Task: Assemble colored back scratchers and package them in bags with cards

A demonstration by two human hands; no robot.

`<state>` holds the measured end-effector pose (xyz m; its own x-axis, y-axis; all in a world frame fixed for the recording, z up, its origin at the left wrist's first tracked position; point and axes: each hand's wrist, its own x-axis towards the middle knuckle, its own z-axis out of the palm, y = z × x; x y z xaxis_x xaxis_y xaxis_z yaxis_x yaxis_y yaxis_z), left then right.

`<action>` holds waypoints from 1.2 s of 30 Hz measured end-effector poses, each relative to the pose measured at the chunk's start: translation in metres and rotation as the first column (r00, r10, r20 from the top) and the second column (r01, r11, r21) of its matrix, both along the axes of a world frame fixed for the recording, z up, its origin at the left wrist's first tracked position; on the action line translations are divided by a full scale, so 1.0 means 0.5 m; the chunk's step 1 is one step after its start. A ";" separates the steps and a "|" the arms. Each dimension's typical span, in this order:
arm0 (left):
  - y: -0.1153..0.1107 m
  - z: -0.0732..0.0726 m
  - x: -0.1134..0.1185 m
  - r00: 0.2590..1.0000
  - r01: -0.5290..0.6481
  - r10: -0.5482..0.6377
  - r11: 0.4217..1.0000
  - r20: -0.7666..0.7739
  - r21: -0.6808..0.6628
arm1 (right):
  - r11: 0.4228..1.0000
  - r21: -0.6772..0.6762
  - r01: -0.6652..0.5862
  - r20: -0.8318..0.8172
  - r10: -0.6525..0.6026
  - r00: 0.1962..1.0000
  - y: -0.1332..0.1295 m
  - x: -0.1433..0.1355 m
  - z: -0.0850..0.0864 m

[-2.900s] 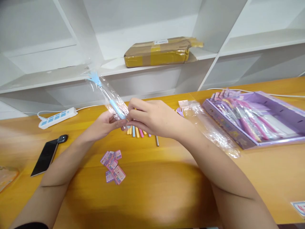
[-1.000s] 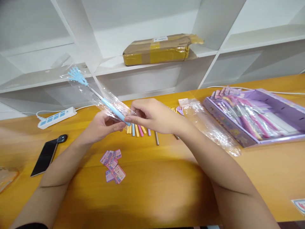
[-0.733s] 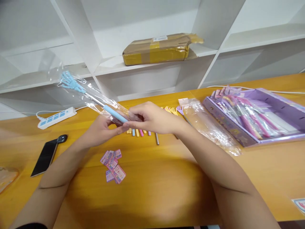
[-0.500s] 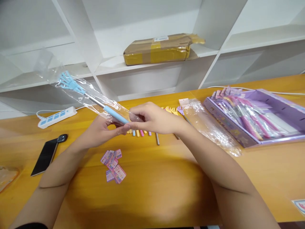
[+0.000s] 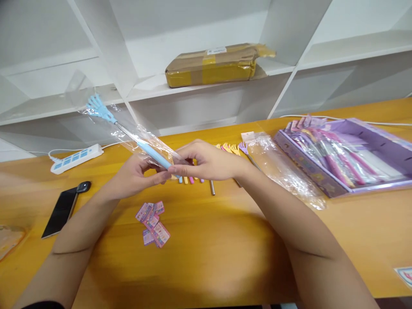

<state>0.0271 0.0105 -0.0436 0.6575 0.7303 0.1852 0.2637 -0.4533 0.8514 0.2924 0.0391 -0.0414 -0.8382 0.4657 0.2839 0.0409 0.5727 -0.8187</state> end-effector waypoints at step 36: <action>0.007 0.014 -0.008 0.998 -0.028 0.038 0.982 -0.051 0.185 | 0.977 0.212 0.026 0.064 -0.040 0.997 0.010 0.018 0.007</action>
<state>0.0229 0.0138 -0.0367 0.6463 0.7085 0.2835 0.3247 -0.5915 0.7381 0.3016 0.0441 -0.0378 -0.8439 0.4289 0.3224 0.1135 0.7299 -0.6741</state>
